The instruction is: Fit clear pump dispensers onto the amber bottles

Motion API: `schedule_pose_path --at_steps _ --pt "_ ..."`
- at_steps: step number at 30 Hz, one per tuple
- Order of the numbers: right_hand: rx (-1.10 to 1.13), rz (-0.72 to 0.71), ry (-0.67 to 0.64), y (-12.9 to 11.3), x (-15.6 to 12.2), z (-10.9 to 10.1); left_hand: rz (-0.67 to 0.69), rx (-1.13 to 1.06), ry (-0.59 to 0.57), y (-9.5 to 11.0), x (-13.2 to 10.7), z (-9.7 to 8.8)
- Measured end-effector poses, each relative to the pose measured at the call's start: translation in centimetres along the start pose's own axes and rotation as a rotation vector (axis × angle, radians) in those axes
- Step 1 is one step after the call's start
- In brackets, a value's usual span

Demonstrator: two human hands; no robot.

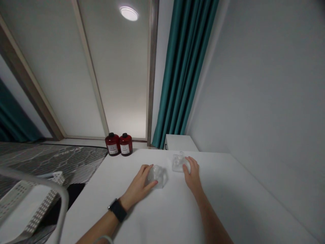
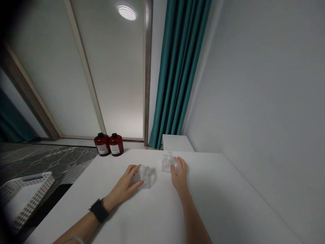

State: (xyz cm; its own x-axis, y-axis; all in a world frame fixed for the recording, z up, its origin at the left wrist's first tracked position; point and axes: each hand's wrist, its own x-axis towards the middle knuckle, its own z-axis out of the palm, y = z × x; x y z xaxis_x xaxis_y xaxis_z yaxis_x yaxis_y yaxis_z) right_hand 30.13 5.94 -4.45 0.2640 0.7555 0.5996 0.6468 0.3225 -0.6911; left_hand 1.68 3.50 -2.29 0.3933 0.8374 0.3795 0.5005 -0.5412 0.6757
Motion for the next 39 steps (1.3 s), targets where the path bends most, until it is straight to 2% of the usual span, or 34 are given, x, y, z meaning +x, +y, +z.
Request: schedule_pose_path --at_steps 4,10,13,17,24,32,39 --pt "0.018 0.023 -0.134 -0.2 -0.6 0.4 0.007 0.009 0.02 -0.5 0.2 -0.2" --pt "0.139 0.049 -0.393 -2.5 -1.8 0.4 -0.014 0.012 0.022 -1.6 0.6 -0.9" --pt "0.197 0.051 -0.472 -3.5 -2.2 0.4 -0.031 0.026 0.036 -1.5 0.7 -1.1" --pt "0.264 0.057 -0.503 -4.2 -2.6 0.6 -0.057 0.003 0.066 -1.2 0.7 -0.7" --pt "0.368 0.064 -0.51 -5.2 -3.3 1.2 -0.141 0.011 0.212 -1.4 0.5 1.0" --pt "0.391 0.099 -0.534 -5.4 -3.4 1.1 -0.154 0.043 0.259 -1.3 0.4 1.3" --pt "0.397 0.121 -0.553 -5.8 -3.5 0.9 -0.184 0.011 0.231 -1.1 0.4 1.0"
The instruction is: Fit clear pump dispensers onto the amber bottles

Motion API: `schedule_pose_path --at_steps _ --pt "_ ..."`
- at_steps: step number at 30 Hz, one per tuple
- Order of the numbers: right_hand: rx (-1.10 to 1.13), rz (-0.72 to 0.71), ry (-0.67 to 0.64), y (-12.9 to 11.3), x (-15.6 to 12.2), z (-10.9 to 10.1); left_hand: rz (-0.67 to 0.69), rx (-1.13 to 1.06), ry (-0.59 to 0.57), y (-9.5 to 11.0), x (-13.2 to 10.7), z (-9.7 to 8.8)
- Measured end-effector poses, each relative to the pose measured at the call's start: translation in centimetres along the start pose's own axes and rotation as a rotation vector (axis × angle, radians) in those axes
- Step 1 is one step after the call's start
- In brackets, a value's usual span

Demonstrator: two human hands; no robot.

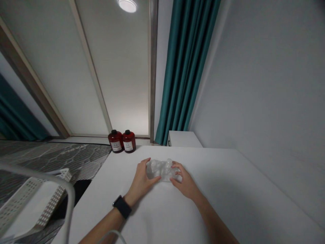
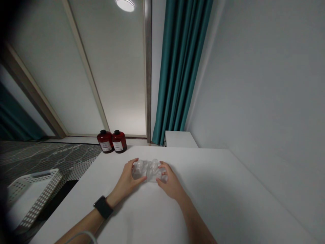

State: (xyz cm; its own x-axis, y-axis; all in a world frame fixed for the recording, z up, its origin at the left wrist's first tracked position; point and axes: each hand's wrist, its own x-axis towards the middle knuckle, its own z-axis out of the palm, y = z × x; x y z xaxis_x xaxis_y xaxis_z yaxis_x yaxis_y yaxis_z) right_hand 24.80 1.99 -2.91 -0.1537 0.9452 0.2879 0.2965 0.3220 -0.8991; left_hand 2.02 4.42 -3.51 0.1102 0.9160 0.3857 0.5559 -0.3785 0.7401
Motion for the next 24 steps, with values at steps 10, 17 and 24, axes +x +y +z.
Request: schedule_pose_path --at_steps 10,17,24 --pt "0.097 0.012 0.064 -0.5 0.4 1.0 0.007 -0.029 0.099 1.4 0.8 -1.7" --pt "0.103 0.02 0.046 -1.4 0.9 3.7 -0.021 -0.003 0.091 0.2 0.4 -4.1" --pt "0.1 -0.004 -0.025 -2.1 2.4 8.4 -0.061 0.026 0.142 -2.6 -1.1 -8.1"
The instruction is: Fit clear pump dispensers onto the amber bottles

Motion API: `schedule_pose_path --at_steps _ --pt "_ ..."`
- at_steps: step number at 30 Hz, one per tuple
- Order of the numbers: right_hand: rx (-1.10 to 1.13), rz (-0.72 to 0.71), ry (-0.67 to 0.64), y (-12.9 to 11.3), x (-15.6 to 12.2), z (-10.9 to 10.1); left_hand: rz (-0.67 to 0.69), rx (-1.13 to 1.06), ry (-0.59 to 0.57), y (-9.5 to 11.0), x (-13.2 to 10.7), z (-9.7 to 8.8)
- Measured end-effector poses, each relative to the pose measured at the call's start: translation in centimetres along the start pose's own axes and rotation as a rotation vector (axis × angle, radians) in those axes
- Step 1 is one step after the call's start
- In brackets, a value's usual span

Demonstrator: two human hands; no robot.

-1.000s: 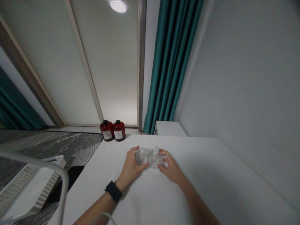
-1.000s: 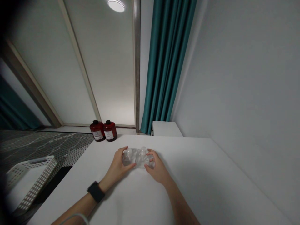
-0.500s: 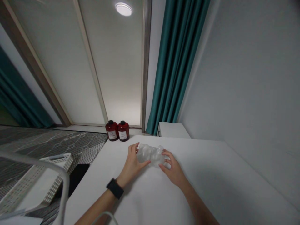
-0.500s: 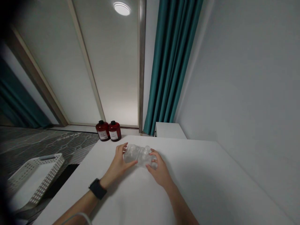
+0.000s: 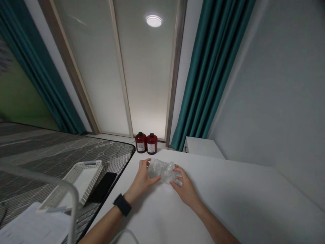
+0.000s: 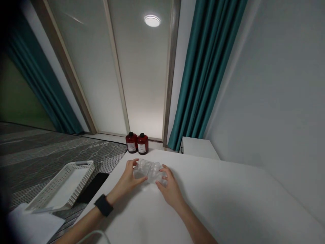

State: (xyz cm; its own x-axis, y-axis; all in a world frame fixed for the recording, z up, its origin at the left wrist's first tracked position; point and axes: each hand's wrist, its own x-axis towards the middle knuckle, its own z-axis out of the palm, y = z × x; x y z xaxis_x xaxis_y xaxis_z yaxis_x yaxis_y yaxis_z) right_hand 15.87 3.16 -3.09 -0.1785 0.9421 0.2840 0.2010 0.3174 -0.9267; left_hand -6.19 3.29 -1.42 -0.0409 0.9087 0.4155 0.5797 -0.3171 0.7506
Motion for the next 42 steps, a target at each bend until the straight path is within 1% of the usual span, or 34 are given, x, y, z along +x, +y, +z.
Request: schedule_pose_path --at_steps 5,8,12,15,21,25,29,36,42 --pt "0.008 -0.04 -0.052 0.3 2.9 3.6 -0.033 0.018 0.09 -2.6 0.3 -2.8" --pt "0.013 -0.052 -0.072 0.6 4.6 5.6 -0.064 -0.019 0.121 -4.3 0.9 -4.0" --pt "0.011 -0.069 -0.094 1.0 6.9 7.5 -0.072 -0.061 0.171 -6.4 2.1 -4.8" --pt "0.009 -0.09 -0.102 1.3 8.4 8.4 -0.075 -0.061 0.194 -7.4 3.0 -5.1" --pt "0.003 -0.126 -0.094 2.1 10.3 9.5 -0.096 -0.045 0.21 -8.3 4.4 -5.2" --pt "-0.016 -0.154 -0.088 2.2 10.7 9.6 -0.112 -0.044 0.212 -9.2 4.3 -5.1" --pt "-0.043 -0.182 -0.088 1.9 10.8 9.7 -0.127 -0.035 0.198 -9.9 4.0 -5.0" --pt "-0.08 -0.197 -0.1 1.5 11.1 9.8 -0.166 -0.01 0.176 -9.5 3.9 -4.9" --pt "-0.105 -0.202 -0.088 1.7 11.1 9.9 -0.262 -0.007 0.176 -9.2 4.0 -4.8"
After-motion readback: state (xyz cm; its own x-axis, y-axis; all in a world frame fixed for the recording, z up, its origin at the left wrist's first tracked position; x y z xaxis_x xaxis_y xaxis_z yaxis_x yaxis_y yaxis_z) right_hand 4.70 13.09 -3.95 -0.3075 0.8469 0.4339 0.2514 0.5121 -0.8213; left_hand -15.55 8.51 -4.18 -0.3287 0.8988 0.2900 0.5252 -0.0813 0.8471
